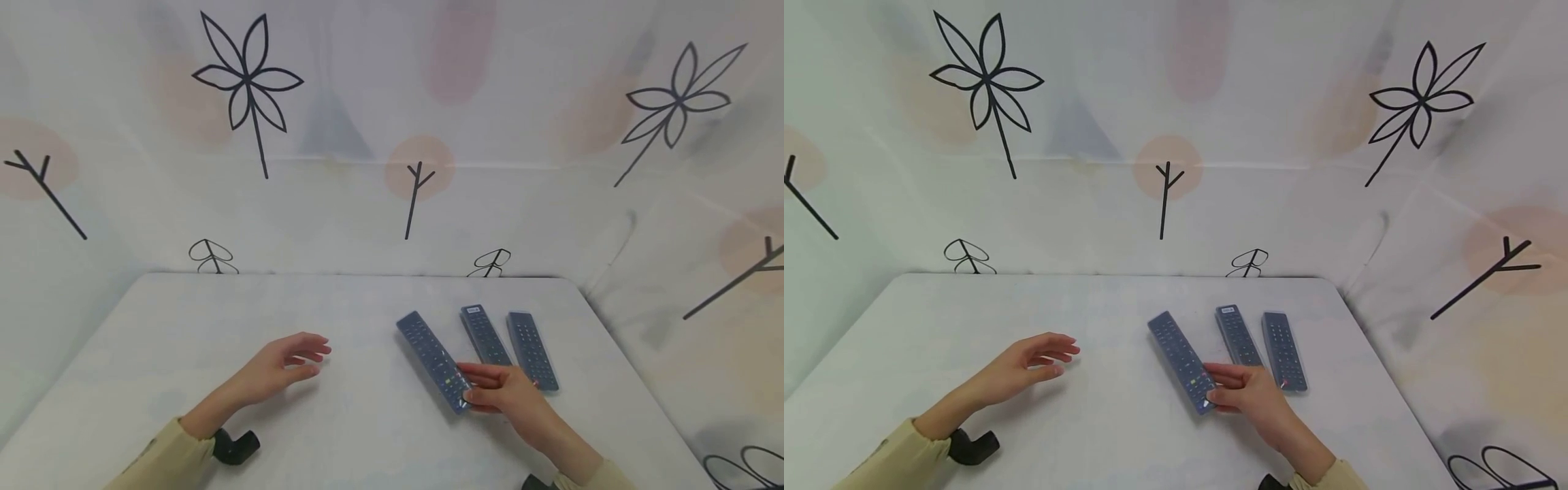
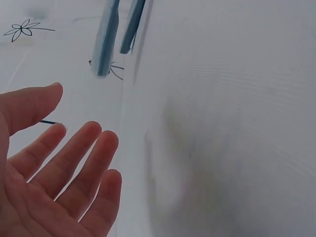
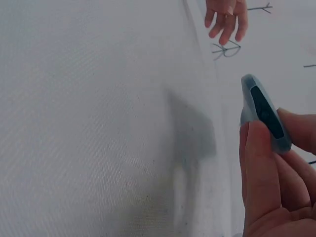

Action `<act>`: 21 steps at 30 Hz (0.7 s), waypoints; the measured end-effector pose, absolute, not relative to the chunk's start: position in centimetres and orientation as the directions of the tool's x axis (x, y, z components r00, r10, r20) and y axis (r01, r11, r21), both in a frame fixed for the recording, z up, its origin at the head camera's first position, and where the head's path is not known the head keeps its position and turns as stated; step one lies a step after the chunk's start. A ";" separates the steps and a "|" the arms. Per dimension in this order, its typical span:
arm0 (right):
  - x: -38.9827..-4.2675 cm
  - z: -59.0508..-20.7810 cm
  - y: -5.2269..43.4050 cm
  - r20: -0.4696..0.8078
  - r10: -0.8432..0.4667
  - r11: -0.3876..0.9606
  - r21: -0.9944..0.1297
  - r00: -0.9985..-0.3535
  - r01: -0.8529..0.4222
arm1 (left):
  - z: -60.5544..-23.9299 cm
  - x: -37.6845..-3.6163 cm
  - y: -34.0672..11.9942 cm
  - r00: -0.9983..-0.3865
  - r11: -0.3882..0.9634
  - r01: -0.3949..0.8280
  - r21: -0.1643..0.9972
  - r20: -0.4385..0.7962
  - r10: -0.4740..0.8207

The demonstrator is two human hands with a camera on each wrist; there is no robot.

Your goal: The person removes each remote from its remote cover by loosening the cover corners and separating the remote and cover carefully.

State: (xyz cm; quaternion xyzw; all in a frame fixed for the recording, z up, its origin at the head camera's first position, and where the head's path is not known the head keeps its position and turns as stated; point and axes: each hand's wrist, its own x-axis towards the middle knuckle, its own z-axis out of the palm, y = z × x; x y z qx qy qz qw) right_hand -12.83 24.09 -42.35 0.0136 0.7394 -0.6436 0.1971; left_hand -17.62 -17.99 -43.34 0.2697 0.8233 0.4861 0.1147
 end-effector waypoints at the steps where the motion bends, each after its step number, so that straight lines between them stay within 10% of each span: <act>1: -12.8 -42.3 24.1 -0.306 -0.262 0.167 -0.949 -0.915 0.269 | -43.3 -17.6 -17.9 -0.827 0.376 0.331 0.865 0.074 0.558; 21: -11.1 -41.6 22.1 -0.215 -0.621 0.054 -0.971 -0.754 0.233 | -42.2 -16.5 -15.2 -0.803 0.247 0.217 0.944 0.029 0.595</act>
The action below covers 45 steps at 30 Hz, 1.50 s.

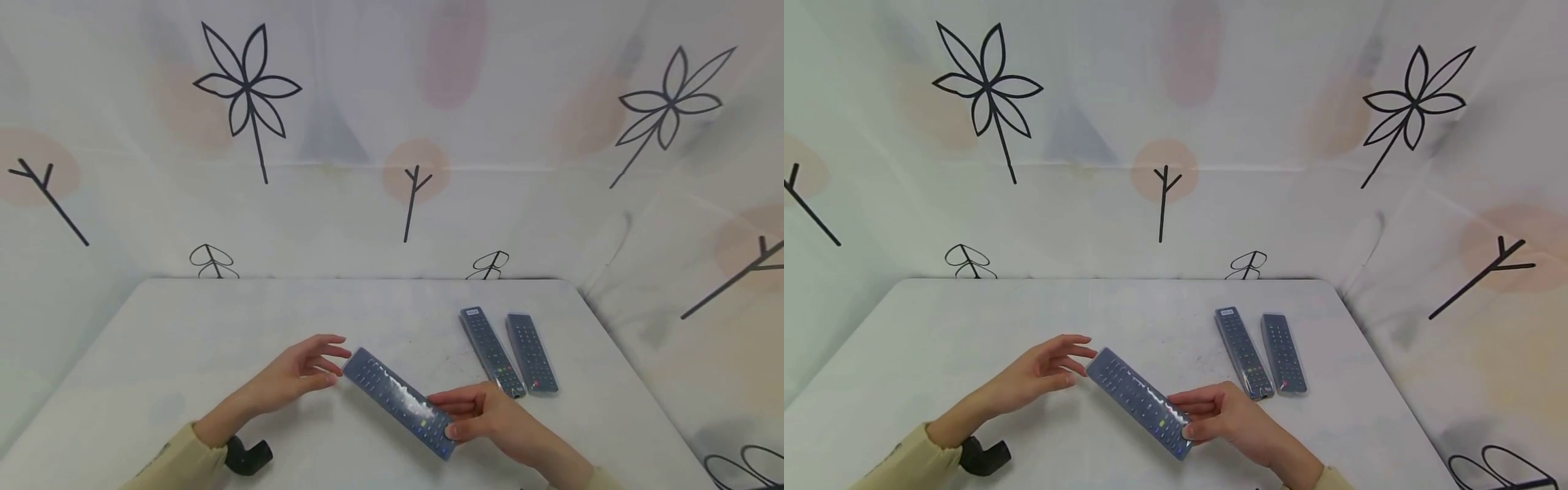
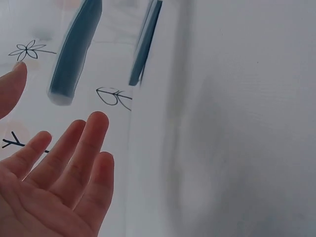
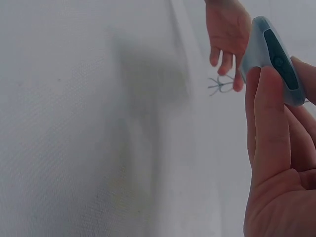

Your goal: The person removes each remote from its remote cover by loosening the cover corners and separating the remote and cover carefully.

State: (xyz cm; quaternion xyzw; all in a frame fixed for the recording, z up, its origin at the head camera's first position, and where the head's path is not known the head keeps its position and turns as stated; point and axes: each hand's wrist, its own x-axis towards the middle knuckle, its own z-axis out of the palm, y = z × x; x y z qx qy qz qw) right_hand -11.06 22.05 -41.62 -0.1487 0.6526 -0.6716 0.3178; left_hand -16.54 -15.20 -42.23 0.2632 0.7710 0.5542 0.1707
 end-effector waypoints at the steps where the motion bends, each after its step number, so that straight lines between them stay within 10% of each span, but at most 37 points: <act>1: -11.1 -41.7 21.9 -0.213 -0.632 0.056 -0.971 -0.745 0.231 | -42.2 -16.5 -15.1 -0.804 0.248 0.207 0.946 0.020 0.594; 13: -11.4 -42.2 20.9 -0.217 -0.661 0.081 -0.972 -0.718 0.219 | -42.4 -16.3 -14.6 -0.797 0.250 0.104 0.963 -0.069 0.600; 45: -12.7 -41.0 20.5 -0.305 -0.333 0.161 -0.951 -0.892 0.265 | -41.8 -15.5 -14.6 -0.886 0.167 0.051 0.985 -0.033 0.463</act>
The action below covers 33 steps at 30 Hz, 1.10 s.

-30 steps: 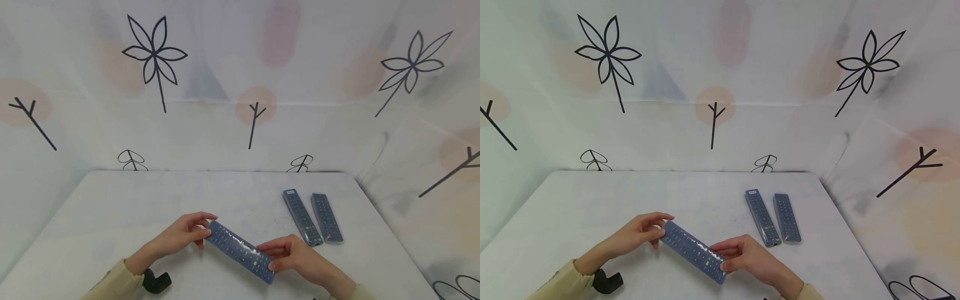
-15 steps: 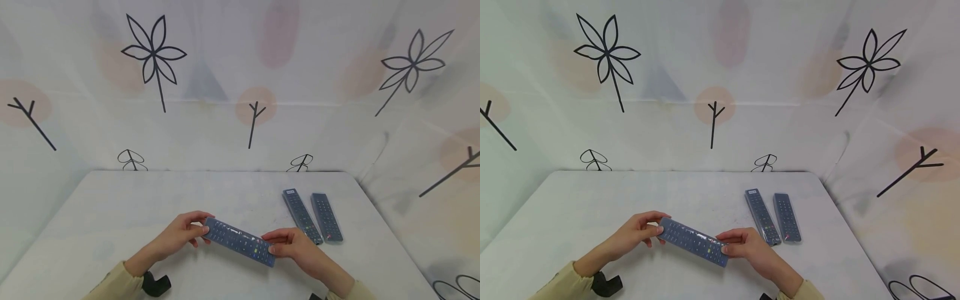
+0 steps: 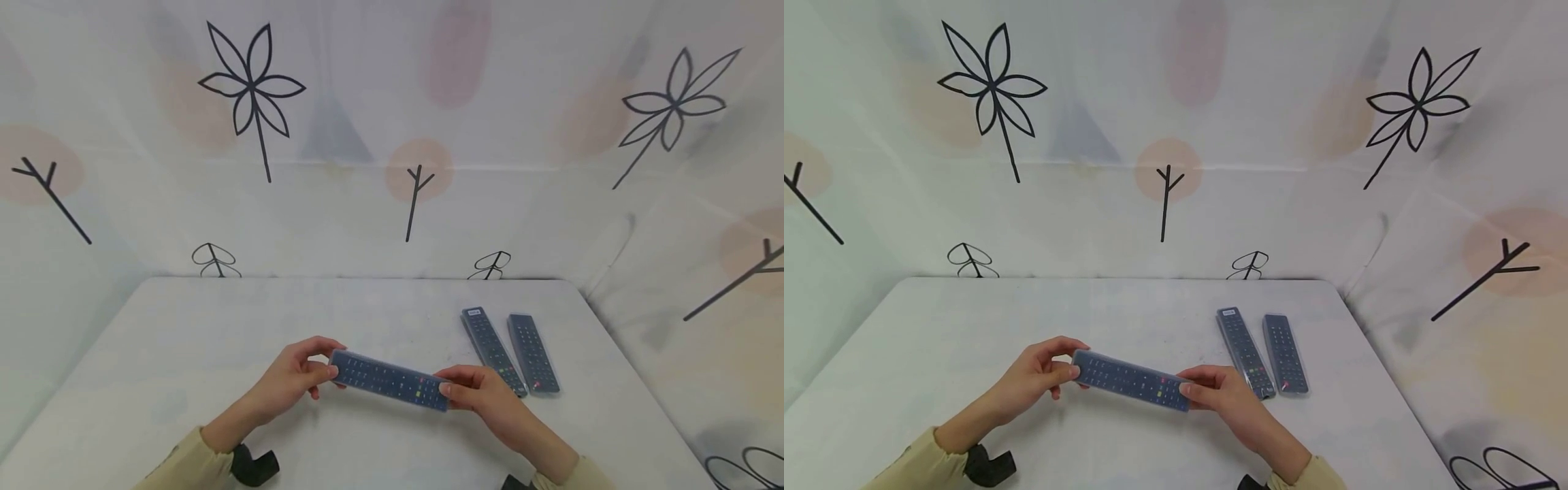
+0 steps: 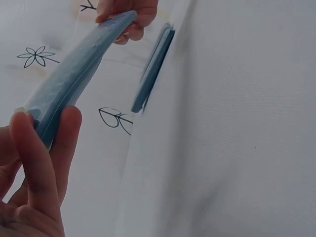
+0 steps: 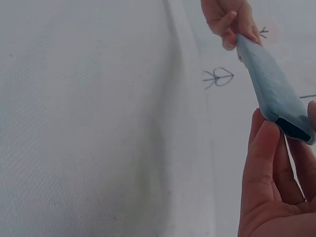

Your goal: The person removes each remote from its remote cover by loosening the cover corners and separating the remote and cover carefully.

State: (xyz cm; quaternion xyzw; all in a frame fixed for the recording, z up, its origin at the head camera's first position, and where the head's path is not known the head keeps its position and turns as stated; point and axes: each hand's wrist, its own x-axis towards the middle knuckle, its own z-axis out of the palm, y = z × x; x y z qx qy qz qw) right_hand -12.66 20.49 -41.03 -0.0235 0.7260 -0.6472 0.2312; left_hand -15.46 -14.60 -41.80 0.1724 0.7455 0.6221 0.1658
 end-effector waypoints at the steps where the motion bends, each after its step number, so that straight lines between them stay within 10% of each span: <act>1: -12.6 -41.0 20.4 -0.306 -0.328 0.159 -0.950 -0.894 0.267 | -41.8 -15.5 -14.6 -0.887 0.166 0.058 0.985 -0.026 0.461; 33: -12.2 -41.5 20.5 -0.278 -0.384 0.164 -0.959 -0.880 0.232 | -42.8 -15.9 -14.4 -0.885 0.151 0.244 0.958 0.156 0.439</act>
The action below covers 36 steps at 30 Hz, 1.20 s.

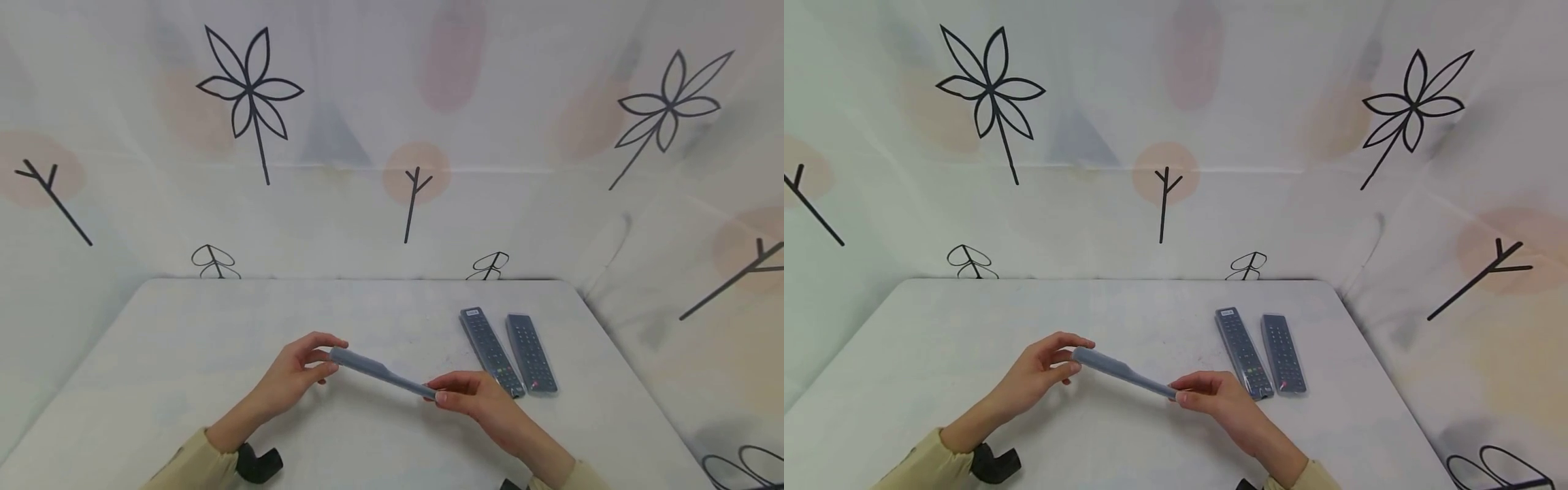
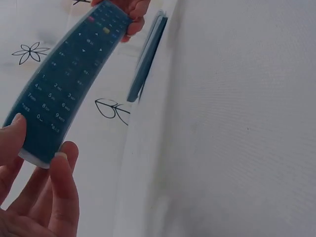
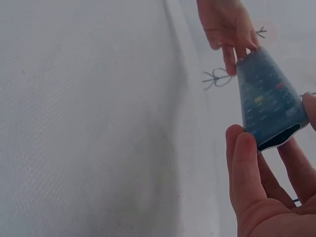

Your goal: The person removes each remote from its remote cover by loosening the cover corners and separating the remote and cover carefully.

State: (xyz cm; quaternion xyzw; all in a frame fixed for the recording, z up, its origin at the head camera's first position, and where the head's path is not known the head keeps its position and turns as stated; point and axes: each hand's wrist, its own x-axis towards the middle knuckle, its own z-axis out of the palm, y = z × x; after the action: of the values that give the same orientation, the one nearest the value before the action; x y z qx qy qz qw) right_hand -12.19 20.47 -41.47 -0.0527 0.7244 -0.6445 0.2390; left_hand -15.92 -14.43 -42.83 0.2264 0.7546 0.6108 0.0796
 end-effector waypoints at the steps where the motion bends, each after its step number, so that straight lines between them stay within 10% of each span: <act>1: -12.1 -41.6 20.5 -0.274 -0.371 0.169 -0.959 -0.887 0.226 | -42.9 -16.0 -14.3 -0.897 0.175 0.238 0.956 0.147 0.417; 22: -11.9 -42.4 19.6 -0.209 -0.240 0.220 -0.963 -0.948 0.156 | -42.6 -16.3 -13.0 -0.979 0.109 0.000 0.994 -0.022 0.203; 36: -11.3 -41.8 18.4 -0.245 -0.366 0.155 -0.967 -0.898 0.201 | -41.7 -16.8 -12.9 -0.969 0.103 0.166 0.981 0.143 0.203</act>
State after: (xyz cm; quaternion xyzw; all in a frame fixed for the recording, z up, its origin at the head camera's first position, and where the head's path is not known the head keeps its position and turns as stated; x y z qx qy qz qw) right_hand -11.33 18.45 -41.84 -0.0569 0.7277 -0.6475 0.2190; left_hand -16.80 -12.89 -41.67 0.1242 0.7425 0.6581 0.0140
